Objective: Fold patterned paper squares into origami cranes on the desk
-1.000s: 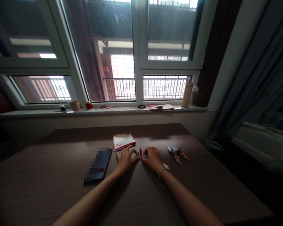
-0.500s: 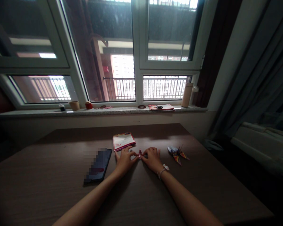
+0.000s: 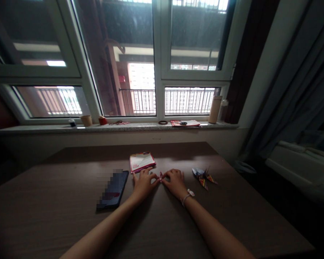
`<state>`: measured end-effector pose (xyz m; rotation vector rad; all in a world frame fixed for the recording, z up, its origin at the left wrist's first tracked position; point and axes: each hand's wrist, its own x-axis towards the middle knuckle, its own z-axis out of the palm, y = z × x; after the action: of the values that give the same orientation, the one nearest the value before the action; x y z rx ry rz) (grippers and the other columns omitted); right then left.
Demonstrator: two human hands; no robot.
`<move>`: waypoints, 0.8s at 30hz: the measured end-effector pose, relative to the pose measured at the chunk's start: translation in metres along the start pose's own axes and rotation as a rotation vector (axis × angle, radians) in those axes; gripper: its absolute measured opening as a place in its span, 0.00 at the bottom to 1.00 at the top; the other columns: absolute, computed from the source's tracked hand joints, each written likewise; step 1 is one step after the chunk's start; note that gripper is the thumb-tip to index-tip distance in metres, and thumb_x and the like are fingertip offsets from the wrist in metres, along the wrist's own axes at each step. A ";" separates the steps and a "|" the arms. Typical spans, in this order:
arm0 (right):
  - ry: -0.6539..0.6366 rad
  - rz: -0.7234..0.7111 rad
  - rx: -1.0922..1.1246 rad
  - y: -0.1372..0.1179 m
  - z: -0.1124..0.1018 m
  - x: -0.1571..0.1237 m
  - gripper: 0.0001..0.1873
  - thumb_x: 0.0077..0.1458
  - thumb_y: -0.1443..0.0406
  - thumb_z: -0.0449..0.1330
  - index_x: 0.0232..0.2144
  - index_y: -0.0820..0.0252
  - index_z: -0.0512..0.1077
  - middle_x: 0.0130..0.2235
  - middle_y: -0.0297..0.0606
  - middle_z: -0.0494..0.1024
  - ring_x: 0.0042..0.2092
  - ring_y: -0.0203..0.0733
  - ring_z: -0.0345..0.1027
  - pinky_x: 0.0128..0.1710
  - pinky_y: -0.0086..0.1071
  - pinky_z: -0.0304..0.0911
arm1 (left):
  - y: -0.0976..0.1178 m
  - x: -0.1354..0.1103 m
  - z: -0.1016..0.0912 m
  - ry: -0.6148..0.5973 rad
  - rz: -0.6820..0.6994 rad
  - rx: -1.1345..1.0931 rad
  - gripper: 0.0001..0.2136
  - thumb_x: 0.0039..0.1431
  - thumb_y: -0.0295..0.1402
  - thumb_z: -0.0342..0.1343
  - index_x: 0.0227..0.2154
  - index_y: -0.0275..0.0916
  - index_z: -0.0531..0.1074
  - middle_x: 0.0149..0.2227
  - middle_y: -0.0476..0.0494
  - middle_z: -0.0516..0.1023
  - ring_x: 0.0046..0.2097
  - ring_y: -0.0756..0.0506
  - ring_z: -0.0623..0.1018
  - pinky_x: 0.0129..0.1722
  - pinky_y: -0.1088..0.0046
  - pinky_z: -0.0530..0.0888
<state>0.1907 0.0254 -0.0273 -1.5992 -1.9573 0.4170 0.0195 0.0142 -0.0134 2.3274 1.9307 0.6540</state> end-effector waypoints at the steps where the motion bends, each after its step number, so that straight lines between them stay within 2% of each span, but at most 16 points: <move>1: 0.004 0.001 0.003 0.001 0.000 0.001 0.10 0.57 0.56 0.60 0.38 0.48 0.79 0.47 0.36 0.76 0.55 0.49 0.60 0.59 0.44 0.45 | 0.000 0.000 0.000 -0.011 -0.002 0.002 0.10 0.60 0.46 0.56 0.39 0.54 0.79 0.62 0.47 0.67 0.62 0.34 0.63 0.60 0.29 0.41; 8: 0.006 0.004 0.011 0.006 0.001 0.003 0.10 0.56 0.56 0.61 0.33 0.48 0.81 0.44 0.36 0.76 0.53 0.48 0.61 0.56 0.39 0.49 | -0.005 0.003 -0.002 -0.059 -0.033 -0.021 0.10 0.58 0.48 0.57 0.39 0.58 0.80 0.62 0.48 0.67 0.63 0.33 0.62 0.60 0.28 0.39; 15: 0.014 -0.001 0.016 0.005 0.000 0.002 0.09 0.56 0.55 0.62 0.33 0.48 0.81 0.44 0.36 0.76 0.52 0.47 0.62 0.55 0.39 0.50 | -0.004 0.004 -0.005 -0.096 -0.081 -0.042 0.12 0.56 0.51 0.57 0.40 0.57 0.80 0.63 0.44 0.66 0.65 0.32 0.60 0.60 0.29 0.40; 24: 0.002 -0.002 0.001 0.007 -0.003 0.006 0.10 0.53 0.53 0.63 0.32 0.48 0.82 0.42 0.36 0.77 0.51 0.47 0.64 0.54 0.38 0.51 | -0.008 0.006 -0.002 -0.087 -0.059 -0.053 0.12 0.56 0.51 0.57 0.39 0.58 0.80 0.64 0.44 0.65 0.66 0.33 0.59 0.59 0.28 0.39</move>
<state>0.1977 0.0327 -0.0275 -1.5966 -1.9570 0.4150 0.0124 0.0207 -0.0123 2.2199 1.9117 0.5815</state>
